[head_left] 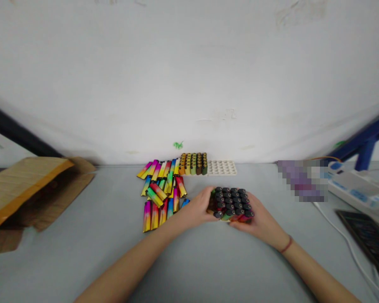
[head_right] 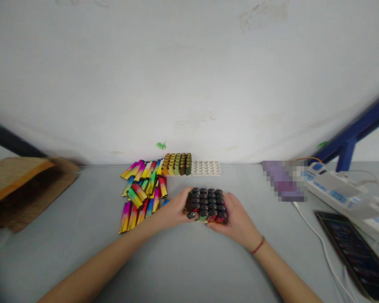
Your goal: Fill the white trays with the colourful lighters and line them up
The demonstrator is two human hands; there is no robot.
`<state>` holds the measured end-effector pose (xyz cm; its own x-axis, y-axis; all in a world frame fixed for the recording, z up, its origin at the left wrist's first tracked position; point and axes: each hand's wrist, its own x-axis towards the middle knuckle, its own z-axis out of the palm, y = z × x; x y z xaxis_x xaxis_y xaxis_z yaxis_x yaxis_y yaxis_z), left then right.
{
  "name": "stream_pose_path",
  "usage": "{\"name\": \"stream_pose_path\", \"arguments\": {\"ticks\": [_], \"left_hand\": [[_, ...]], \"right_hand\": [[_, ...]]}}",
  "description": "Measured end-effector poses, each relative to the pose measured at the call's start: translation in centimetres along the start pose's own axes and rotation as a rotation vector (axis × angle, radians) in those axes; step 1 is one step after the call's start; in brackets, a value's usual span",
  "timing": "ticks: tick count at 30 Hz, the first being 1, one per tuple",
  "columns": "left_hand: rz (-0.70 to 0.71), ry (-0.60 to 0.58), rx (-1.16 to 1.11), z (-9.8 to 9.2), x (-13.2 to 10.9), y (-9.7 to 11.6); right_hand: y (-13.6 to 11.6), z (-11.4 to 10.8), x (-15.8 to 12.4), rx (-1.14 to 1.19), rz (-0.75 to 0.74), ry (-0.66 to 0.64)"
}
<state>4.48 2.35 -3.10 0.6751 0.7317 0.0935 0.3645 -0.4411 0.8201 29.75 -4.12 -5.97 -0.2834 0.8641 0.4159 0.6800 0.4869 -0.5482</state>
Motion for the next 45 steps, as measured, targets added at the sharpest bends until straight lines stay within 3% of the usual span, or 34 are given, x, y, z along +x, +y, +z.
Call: {"name": "stream_pose_path", "arguments": {"ticks": [13, 19, 25, 30, 35, 38, 42, 45], "left_hand": [[-0.086, 0.060, -0.119, 0.3, -0.6, 1.4], [-0.050, 0.157, -0.129, 0.6, -1.1, 0.2], [0.044, 0.120, -0.051, 0.3, -0.7, 0.8], [-0.071, 0.134, -0.077, 0.7, -0.5, 1.3], [-0.163, 0.301, -0.206, 0.8, -0.4, 2.1], [-0.211, 0.477, -0.282, -1.2, -0.3, 3.0], [-0.456, 0.712, -0.313, -7.5, 0.0, 2.3], [-0.641, 0.676, -0.346, -13.0, 0.2, 0.5]], "right_hand": [[0.0, 0.0, -0.1, 0.003, 0.014, -0.023], [-0.1, -0.1, 0.0, 0.008, 0.018, -0.034], [0.1, 0.1, -0.1, 0.015, 0.024, -0.032], [0.3, 0.2, -0.2, 0.003, 0.023, -0.026], [0.3, 0.0, -0.2, -0.007, 0.015, -0.029], [0.2, -0.2, -0.2, -0.004, 0.028, -0.038], [0.1, -0.3, -0.2, -0.002, 0.021, -0.047], [0.3, -0.1, -0.3, -0.009, 0.009, -0.040]]}}
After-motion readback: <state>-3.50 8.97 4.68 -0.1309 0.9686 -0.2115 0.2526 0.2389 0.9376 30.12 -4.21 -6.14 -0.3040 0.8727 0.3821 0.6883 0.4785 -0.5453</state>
